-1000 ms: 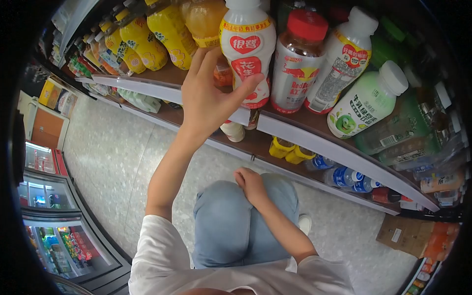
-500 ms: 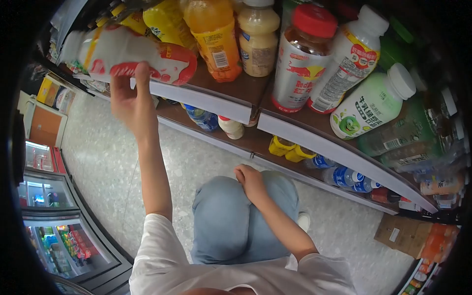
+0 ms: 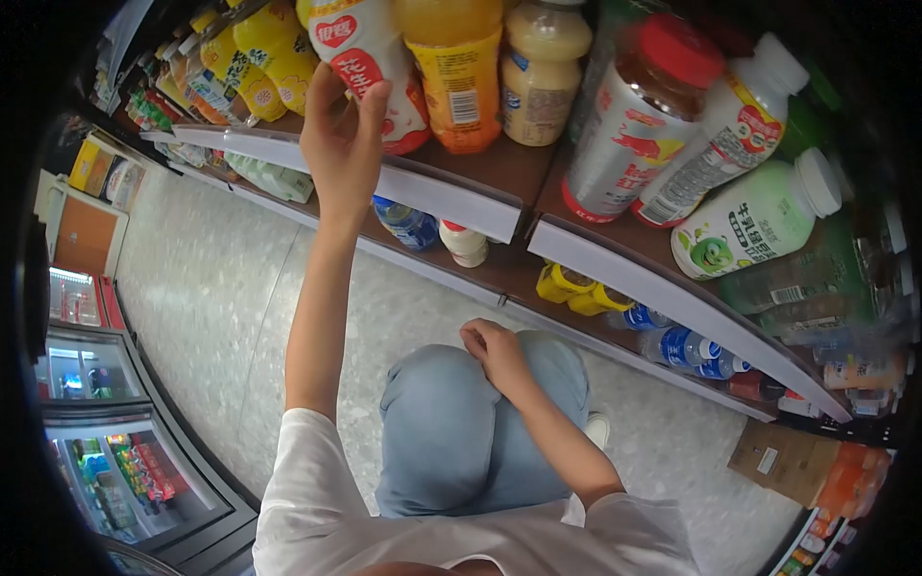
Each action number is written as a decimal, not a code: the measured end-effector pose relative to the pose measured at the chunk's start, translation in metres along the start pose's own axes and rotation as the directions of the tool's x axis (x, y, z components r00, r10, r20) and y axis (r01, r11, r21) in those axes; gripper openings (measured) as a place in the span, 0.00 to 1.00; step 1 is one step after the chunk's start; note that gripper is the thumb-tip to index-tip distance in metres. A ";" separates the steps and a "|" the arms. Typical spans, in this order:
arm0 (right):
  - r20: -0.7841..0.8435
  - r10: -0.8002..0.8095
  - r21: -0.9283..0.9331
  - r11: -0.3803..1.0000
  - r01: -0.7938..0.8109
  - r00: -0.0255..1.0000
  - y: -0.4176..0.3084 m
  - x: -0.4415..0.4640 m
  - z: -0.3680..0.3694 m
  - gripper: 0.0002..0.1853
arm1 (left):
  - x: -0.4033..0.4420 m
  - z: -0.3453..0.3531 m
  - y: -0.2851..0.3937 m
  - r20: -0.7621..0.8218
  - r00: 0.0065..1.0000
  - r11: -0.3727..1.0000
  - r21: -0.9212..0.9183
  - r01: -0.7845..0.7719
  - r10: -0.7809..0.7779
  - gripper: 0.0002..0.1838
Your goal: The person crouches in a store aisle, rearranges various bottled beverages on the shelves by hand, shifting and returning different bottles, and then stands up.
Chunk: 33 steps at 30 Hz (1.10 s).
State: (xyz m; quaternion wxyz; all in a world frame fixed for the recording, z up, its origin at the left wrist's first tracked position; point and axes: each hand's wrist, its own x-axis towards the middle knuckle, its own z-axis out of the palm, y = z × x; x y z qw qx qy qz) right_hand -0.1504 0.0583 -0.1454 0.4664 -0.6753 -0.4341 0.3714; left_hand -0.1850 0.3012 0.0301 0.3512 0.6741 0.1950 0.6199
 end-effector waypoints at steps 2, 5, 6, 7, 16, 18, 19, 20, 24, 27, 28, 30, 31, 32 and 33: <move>0.035 0.038 -0.002 0.999 -0.038 0.999 -0.006 0.001 -0.003 0.07 | -0.003 -0.006 -0.002 0.006 0.998 0.993 0.102 -0.065 0.065 0.32; 0.030 0.034 -0.037 0.999 -0.033 0.999 -0.003 0.002 -0.001 0.07 | -0.015 -0.015 -0.003 0.055 0.977 0.924 0.318 -0.212 0.205 0.35; 0.023 0.039 -0.037 0.999 -0.038 0.999 -0.001 0.002 0.000 0.07 | -0.022 -0.020 -0.005 0.067 0.959 0.864 0.420 -0.277 0.275 0.35; 0.004 0.024 -0.042 0.999 -0.024 1.000 0.000 0.001 0.001 0.07 | -0.029 -0.024 -0.011 0.090 0.937 0.791 0.514 -0.333 0.337 0.34; -0.381 0.034 0.352 0.930 0.110 0.924 -0.033 -0.016 -0.050 0.07 | -0.034 -0.067 -0.053 0.364 0.835 0.596 0.585 -0.550 0.413 0.32; -0.496 0.013 0.360 0.913 0.191 0.868 -0.037 -0.016 -0.095 0.15 | -0.019 -0.075 -0.054 0.396 0.827 0.649 0.514 -0.561 0.400 0.28; -0.461 0.071 0.679 0.670 0.300 0.884 -0.027 -0.019 -0.117 0.23 | -0.014 -0.076 -0.055 0.422 0.819 0.690 0.456 -0.562 0.388 0.25; -0.491 0.138 0.715 0.628 0.307 0.860 -0.019 -0.023 -0.132 0.30 | -0.012 -0.072 -0.054 0.370 0.838 0.737 0.413 -0.535 0.401 0.19; -0.505 0.230 0.817 0.438 0.375 0.832 -0.046 -0.029 -0.144 0.37 | -0.012 -0.065 -0.051 0.316 0.883 0.764 0.449 -0.463 0.349 0.12; -0.438 0.411 0.888 0.333 0.316 0.800 -0.089 -0.037 -0.148 0.41 | -0.008 -0.066 -0.048 0.346 0.892 0.760 0.482 -0.436 0.293 0.12; -0.416 0.413 0.898 0.324 0.297 0.810 -0.090 -0.046 -0.154 0.38 | -0.007 -0.063 -0.046 0.335 0.899 0.758 0.496 -0.424 0.284 0.14; -0.405 0.473 0.908 0.306 0.285 0.783 -0.099 -0.052 -0.160 0.37 | -0.007 -0.063 -0.050 0.319 0.898 0.743 0.512 -0.432 0.302 0.15; -0.391 0.534 0.917 0.297 0.267 0.749 -0.099 -0.055 -0.165 0.36 | -0.009 -0.061 -0.053 0.295 0.903 0.734 0.529 -0.427 0.312 0.16; -0.395 0.502 0.912 0.317 0.261 0.769 -0.095 -0.056 -0.168 0.29 | -0.012 -0.057 -0.056 0.232 0.916 0.735 0.546 -0.402 0.328 0.17; -0.410 0.473 0.902 0.334 0.273 0.780 -0.083 -0.057 -0.171 0.29 | -0.015 -0.052 -0.056 0.169 0.925 0.764 0.523 -0.377 0.341 0.19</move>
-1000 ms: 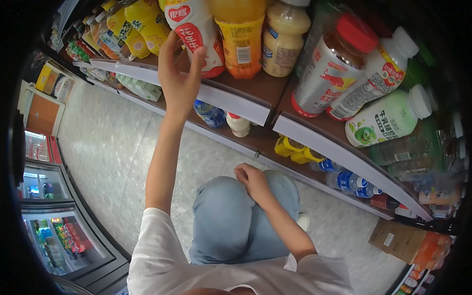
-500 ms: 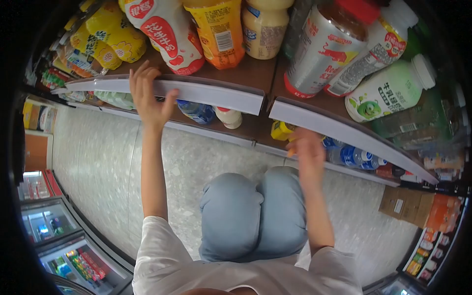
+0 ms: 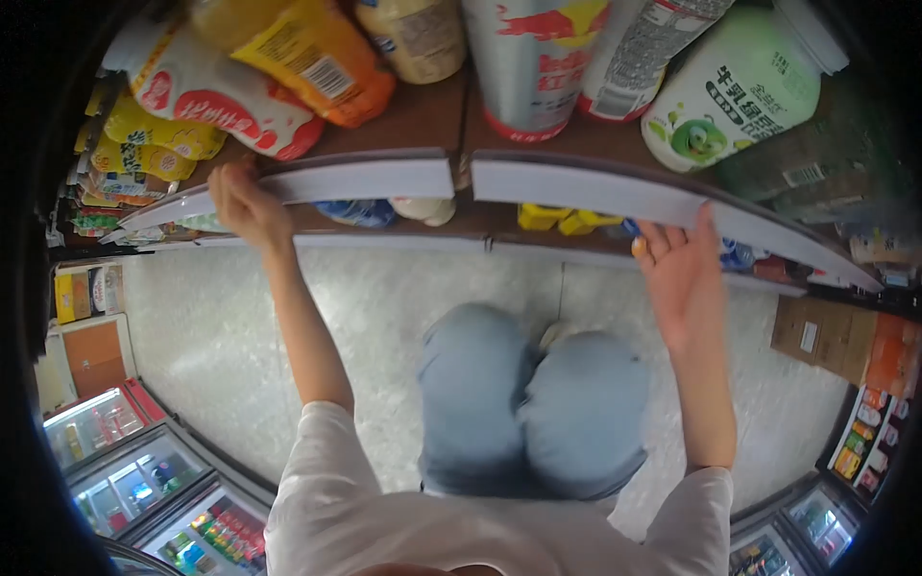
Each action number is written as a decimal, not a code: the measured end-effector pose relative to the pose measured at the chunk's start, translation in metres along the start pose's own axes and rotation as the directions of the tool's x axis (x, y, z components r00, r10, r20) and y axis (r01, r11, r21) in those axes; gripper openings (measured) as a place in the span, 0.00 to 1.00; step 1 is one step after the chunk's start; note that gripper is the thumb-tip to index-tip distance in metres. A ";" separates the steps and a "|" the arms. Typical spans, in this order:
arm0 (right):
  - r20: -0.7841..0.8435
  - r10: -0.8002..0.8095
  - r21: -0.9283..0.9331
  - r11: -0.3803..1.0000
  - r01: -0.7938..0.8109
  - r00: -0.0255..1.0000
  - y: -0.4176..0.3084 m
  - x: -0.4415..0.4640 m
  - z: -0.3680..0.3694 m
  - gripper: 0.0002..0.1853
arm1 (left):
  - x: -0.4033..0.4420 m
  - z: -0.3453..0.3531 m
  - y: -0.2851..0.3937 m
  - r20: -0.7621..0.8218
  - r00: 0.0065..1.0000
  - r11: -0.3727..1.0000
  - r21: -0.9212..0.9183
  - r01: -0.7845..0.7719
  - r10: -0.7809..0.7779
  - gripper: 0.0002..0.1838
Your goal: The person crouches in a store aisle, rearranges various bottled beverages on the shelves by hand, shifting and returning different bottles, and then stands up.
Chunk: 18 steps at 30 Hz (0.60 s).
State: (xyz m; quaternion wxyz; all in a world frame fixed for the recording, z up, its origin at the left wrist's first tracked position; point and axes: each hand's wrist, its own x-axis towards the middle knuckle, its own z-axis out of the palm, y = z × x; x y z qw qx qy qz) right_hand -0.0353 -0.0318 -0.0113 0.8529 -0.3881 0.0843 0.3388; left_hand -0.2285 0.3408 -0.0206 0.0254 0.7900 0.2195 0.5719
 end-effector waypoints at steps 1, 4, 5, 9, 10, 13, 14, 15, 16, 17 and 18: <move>0.030 -0.071 -0.056 0.996 0.072 0.997 0.005 0.009 -0.014 0.26 | -0.002 0.005 0.001 -0.042 0.998 0.999 0.004 0.042 -0.042 0.20; 0.114 -0.150 -0.093 0.983 0.161 0.982 0.026 0.023 -0.021 0.18 | -0.002 0.008 0.009 -0.098 0.989 0.994 -0.010 0.109 -0.110 0.22; 0.060 -0.270 -0.092 0.957 0.275 0.961 0.032 0.025 -0.017 0.19 | -0.001 0.006 0.006 -0.078 0.992 0.995 0.010 0.103 -0.102 0.21; -0.018 -0.417 -0.044 0.908 0.416 0.909 0.045 0.032 -0.022 0.21 | 0.006 -0.007 0.015 0.024 0.988 0.988 0.017 0.154 -0.154 0.18; -0.022 -0.420 -0.035 0.907 0.419 0.907 0.046 0.036 -0.020 0.22 | 0.018 -0.006 0.014 -0.025 0.986 0.986 0.036 0.163 -0.163 0.18; -0.089 -0.393 -0.017 0.919 0.393 0.915 0.045 0.029 -0.016 0.22 | 0.014 -0.018 0.022 0.124 0.974 0.981 0.058 0.184 -0.190 0.14; -0.037 -0.406 0.014 0.913 0.407 0.913 0.045 0.042 -0.011 0.22 | 0.019 -0.017 0.020 0.126 0.981 0.988 0.059 0.144 -0.150 0.15; 0.055 -0.396 -0.068 0.915 0.399 0.917 0.040 0.035 -0.020 0.23 | 0.017 -0.017 0.020 0.101 0.988 0.992 0.066 0.109 -0.115 0.15; 0.136 -0.382 -0.140 0.906 0.399 0.914 0.037 0.030 -0.027 0.23 | 0.017 -0.014 0.018 0.083 0.994 0.996 0.068 0.063 -0.069 0.15; 0.154 -0.391 -0.156 0.897 0.413 0.907 0.037 0.033 -0.029 0.24 | 0.015 -0.011 0.017 0.056 0.996 0.994 0.090 0.060 -0.066 0.15; 0.155 -0.401 -0.138 0.896 0.422 0.903 0.037 0.033 -0.025 0.24 | 0.013 -0.008 0.020 0.011 0.995 0.992 0.079 0.100 -0.101 0.15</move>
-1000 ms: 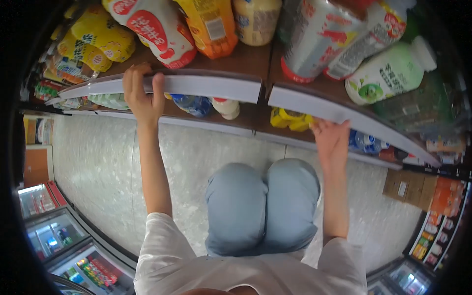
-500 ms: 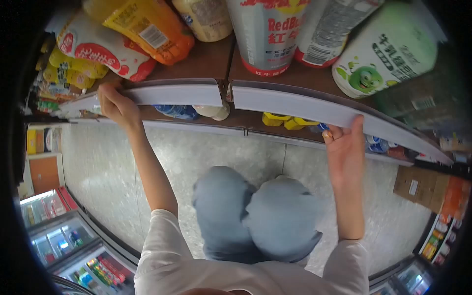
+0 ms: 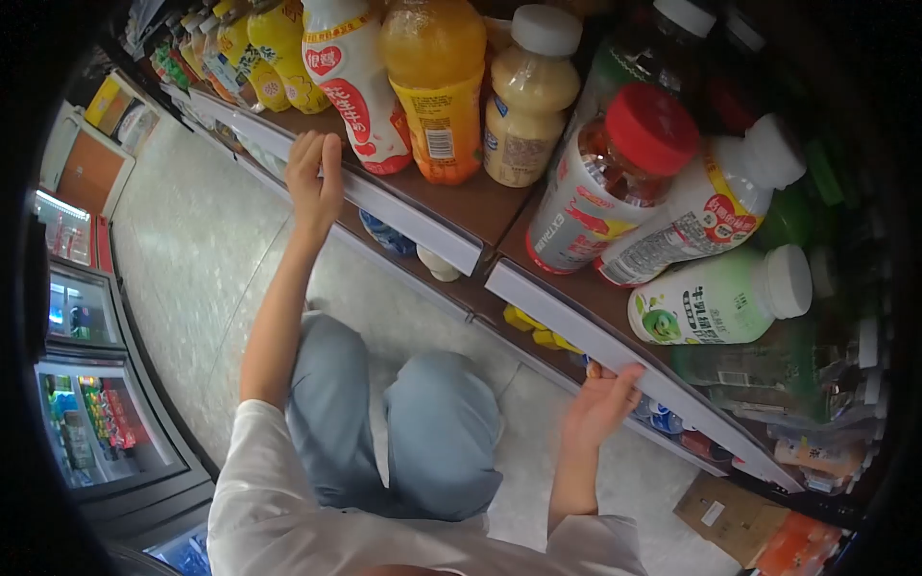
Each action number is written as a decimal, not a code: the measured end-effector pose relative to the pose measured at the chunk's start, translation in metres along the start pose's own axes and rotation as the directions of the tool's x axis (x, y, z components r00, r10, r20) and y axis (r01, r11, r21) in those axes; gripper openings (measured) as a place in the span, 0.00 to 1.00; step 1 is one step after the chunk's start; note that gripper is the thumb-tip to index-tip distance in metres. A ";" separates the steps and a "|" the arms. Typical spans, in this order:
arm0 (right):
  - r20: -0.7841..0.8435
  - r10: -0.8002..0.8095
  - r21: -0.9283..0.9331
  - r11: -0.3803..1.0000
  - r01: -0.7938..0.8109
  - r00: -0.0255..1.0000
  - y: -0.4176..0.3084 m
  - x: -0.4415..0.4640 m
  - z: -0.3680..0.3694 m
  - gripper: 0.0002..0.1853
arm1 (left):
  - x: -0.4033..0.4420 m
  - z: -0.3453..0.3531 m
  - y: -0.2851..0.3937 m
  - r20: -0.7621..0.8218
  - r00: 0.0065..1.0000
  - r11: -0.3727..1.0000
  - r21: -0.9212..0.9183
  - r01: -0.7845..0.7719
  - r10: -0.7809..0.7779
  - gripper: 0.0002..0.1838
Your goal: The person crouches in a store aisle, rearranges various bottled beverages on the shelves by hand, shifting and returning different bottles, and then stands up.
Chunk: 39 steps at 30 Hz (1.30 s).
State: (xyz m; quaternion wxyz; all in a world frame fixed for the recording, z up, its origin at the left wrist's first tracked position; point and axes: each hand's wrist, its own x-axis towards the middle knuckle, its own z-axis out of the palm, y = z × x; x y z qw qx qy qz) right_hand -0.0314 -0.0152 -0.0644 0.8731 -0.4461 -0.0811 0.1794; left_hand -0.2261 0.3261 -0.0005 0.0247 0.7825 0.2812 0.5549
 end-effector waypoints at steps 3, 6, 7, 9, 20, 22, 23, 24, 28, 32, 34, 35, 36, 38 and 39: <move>-0.010 -0.029 -0.007 1.000 0.029 1.000 -0.001 -0.001 0.004 0.25 | -0.006 0.010 -0.003 -0.061 0.998 0.999 -0.030 -0.034 0.032 0.15; -0.203 -0.078 0.059 0.994 0.092 0.976 0.004 -0.006 0.024 0.21 | -0.006 0.015 -0.009 -0.129 0.989 0.997 -0.038 -0.073 0.067 0.14; -0.267 -0.077 0.093 0.990 0.105 0.961 0.005 -0.007 0.031 0.22 | -0.005 0.012 -0.007 -0.097 0.992 0.996 -0.018 -0.085 0.083 0.13; -0.285 -0.103 0.122 0.982 0.143 0.953 0.013 -0.005 0.021 0.24 | -0.002 0.006 -0.009 -0.034 0.992 0.992 -0.023 -0.121 0.120 0.12; -0.764 -0.283 -0.079 0.933 0.351 0.580 0.067 -0.052 0.112 0.24 | 0.049 -0.040 -0.046 0.479 0.777 0.872 -0.456 -0.177 0.408 0.13; -0.696 -0.427 -0.275 0.901 0.335 0.577 0.078 -0.074 0.175 0.19 | 0.069 -0.044 -0.048 0.575 0.723 0.860 -0.507 -0.052 0.383 0.11; -0.562 -0.530 -0.383 0.847 0.369 0.635 0.083 -0.080 0.204 0.16 | 0.081 -0.048 -0.049 0.570 0.720 0.848 -0.527 -0.049 0.396 0.11; -0.409 -0.610 -0.477 0.777 0.411 0.679 0.089 -0.084 0.232 0.14 | 0.092 -0.051 -0.049 0.542 0.765 0.801 -0.596 0.058 0.348 0.09; 0.292 -0.603 -0.633 0.460 0.623 0.742 0.093 -0.090 0.354 0.16 | 0.106 -0.053 -0.050 0.243 0.969 0.554 -0.813 0.176 0.050 0.04; 0.401 -0.528 -0.640 0.423 0.641 0.749 0.112 -0.061 0.404 0.27 | 0.098 -0.038 -0.072 -0.165 0.958 0.536 -0.844 -0.014 -0.235 0.06; 0.315 -0.366 -0.764 0.449 0.463 0.876 0.117 -0.053 0.424 0.34 | 0.104 -0.043 -0.084 -0.225 0.917 0.607 -0.795 0.023 -0.329 0.07; 0.320 -0.365 -0.758 0.454 0.468 0.874 0.127 -0.047 0.431 0.34 | 0.109 -0.052 -0.095 -0.273 0.924 0.702 -0.712 -0.008 -0.267 0.07; 0.324 -0.376 -0.786 0.404 0.469 0.868 0.133 -0.039 0.441 0.37 | 0.115 -0.061 -0.107 -0.326 0.924 0.785 -0.617 -0.049 -0.199 0.07; 0.354 -0.387 -0.800 0.346 0.490 0.851 0.134 -0.024 0.455 0.41 | 0.120 -0.074 -0.129 -0.260 0.937 0.769 -0.639 0.015 -0.234 0.07; 0.408 -0.455 -0.763 0.305 0.570 0.791 0.132 -0.017 0.459 0.42 | 0.120 -0.078 -0.135 -0.168 0.946 0.744 -0.661 0.100 -0.276 0.07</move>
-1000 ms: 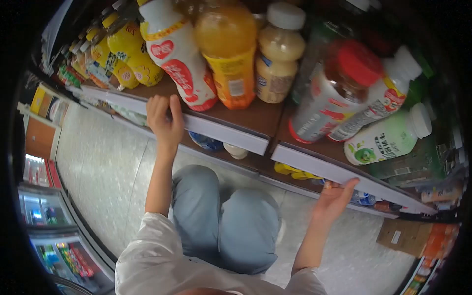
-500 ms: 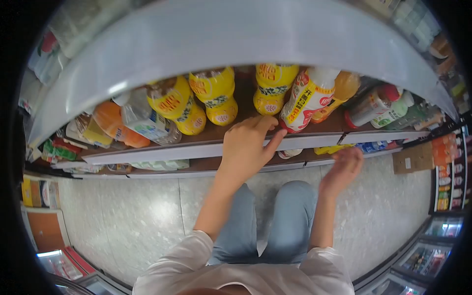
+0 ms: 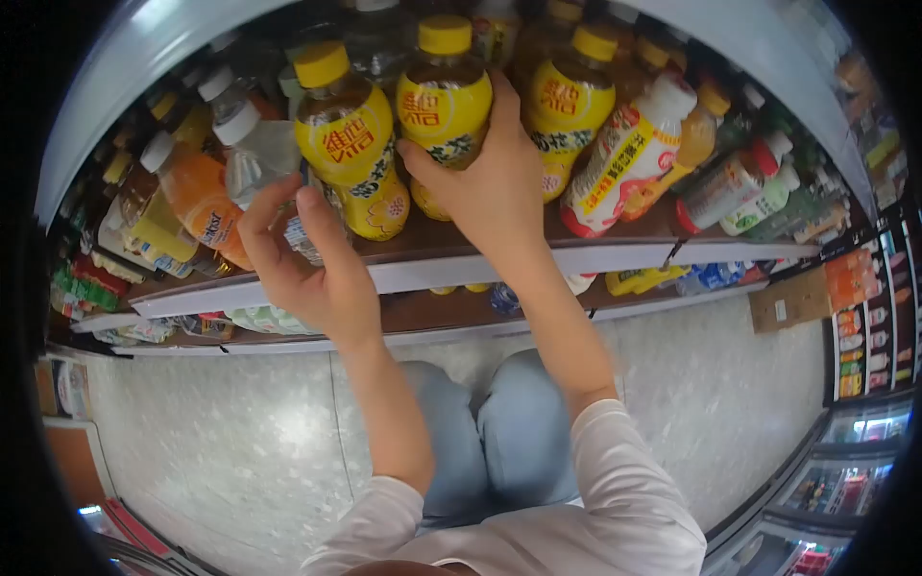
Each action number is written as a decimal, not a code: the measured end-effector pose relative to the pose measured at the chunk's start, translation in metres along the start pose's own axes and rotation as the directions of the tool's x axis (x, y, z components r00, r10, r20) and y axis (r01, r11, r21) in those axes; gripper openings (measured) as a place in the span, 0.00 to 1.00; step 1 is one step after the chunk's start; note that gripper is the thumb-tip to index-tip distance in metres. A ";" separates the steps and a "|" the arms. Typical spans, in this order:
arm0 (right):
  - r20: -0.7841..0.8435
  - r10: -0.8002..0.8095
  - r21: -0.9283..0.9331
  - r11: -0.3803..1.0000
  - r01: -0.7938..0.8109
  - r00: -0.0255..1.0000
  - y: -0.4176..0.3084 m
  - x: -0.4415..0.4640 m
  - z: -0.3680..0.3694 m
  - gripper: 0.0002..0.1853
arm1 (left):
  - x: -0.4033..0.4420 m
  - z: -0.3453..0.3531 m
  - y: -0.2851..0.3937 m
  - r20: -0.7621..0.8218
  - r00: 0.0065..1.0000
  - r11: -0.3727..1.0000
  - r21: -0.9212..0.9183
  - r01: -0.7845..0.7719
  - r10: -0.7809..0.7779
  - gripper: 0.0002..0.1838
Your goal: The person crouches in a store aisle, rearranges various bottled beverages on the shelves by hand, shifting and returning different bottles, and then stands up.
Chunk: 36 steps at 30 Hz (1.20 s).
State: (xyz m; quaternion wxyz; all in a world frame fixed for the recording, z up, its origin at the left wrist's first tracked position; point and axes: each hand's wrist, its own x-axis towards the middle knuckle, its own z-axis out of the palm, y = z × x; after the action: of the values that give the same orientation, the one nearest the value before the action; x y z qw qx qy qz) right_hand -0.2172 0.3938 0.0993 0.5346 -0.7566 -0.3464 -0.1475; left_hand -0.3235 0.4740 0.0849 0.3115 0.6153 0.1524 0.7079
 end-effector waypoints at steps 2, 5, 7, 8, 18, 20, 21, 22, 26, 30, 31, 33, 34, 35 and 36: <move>-0.007 -0.068 0.108 0.992 0.068 0.998 0.004 0.008 0.001 0.42 | -0.002 -0.008 0.000 0.015 0.998 0.998 -0.022 0.059 -0.059 0.06; -0.090 -0.099 0.163 0.980 0.113 0.991 0.013 -0.001 0.001 0.42 | -0.008 -0.006 0.002 0.027 0.996 0.995 -0.055 0.081 -0.079 0.05; -0.100 -0.024 0.218 0.975 0.045 0.995 0.006 -0.012 -0.006 0.42 | -0.009 0.000 0.010 0.107 0.990 0.985 -0.136 0.102 -0.088 0.04; -0.107 0.055 0.266 0.964 -0.024 0.993 0.003 -0.016 -0.009 0.42 | -0.011 0.005 0.007 0.095 0.995 0.999 -0.042 0.009 -0.005 0.03; -0.250 -0.163 -0.269 0.959 0.093 0.954 0.018 0.015 0.007 0.41 | -0.021 0.016 0.013 0.109 0.989 0.966 0.248 0.074 -0.103 0.13; -0.254 -0.136 -0.254 0.965 0.070 0.958 0.017 0.018 0.010 0.41 | -0.021 0.015 0.014 0.108 0.989 0.953 0.297 0.065 -0.101 0.13; -0.241 -0.124 -0.274 0.960 0.056 0.962 0.016 0.018 0.011 0.40 | -0.021 0.014 0.015 0.111 0.989 0.939 0.341 0.056 -0.099 0.14; -0.230 -0.111 -0.293 0.955 0.041 0.967 0.014 0.019 0.011 0.40 | -0.019 0.012 0.018 0.111 0.989 0.935 0.350 0.055 -0.099 0.14; -0.202 0.012 -0.116 0.993 -0.037 0.979 0.005 -0.004 0.007 0.34 | -0.016 0.002 0.023 0.141 0.964 0.920 0.357 0.162 -0.224 0.17; -0.274 -0.322 -0.209 0.940 0.270 0.906 0.033 -0.035 0.019 0.28 | -0.014 -0.021 0.023 0.416 0.793 0.845 0.489 0.217 -0.445 0.21; -0.267 -0.331 -0.195 0.938 0.286 0.905 0.038 -0.037 0.018 0.25 | -0.013 -0.023 0.019 0.417 0.790 0.843 0.492 0.219 -0.448 0.21; -0.144 -0.274 -0.216 0.946 0.241 0.951 0.047 -0.033 0.010 0.22 | -0.013 -0.025 0.012 0.512 0.758 0.870 0.470 0.148 -0.405 0.21; -0.026 -0.219 -0.238 0.949 0.207 0.975 0.049 -0.030 0.006 0.20 | -0.014 -0.025 0.015 0.517 0.751 0.869 0.471 0.152 -0.411 0.21; -0.027 -0.216 -0.242 0.949 0.203 0.976 0.048 -0.029 0.006 0.20 | -0.013 -0.023 0.020 0.519 0.735 0.847 0.512 0.142 -0.437 0.21; -0.022 -0.202 -0.267 0.945 0.189 0.979 0.044 -0.027 0.008 0.18 | -0.012 -0.021 0.023 0.519 0.720 0.824 0.552 0.130 -0.461 0.21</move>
State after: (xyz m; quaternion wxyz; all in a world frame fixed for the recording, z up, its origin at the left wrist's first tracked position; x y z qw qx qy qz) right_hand -0.2073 0.3831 0.0489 0.4205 -0.7788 -0.3839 -0.2631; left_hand -0.3486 0.4526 0.0854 0.2947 0.8394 0.3080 0.3371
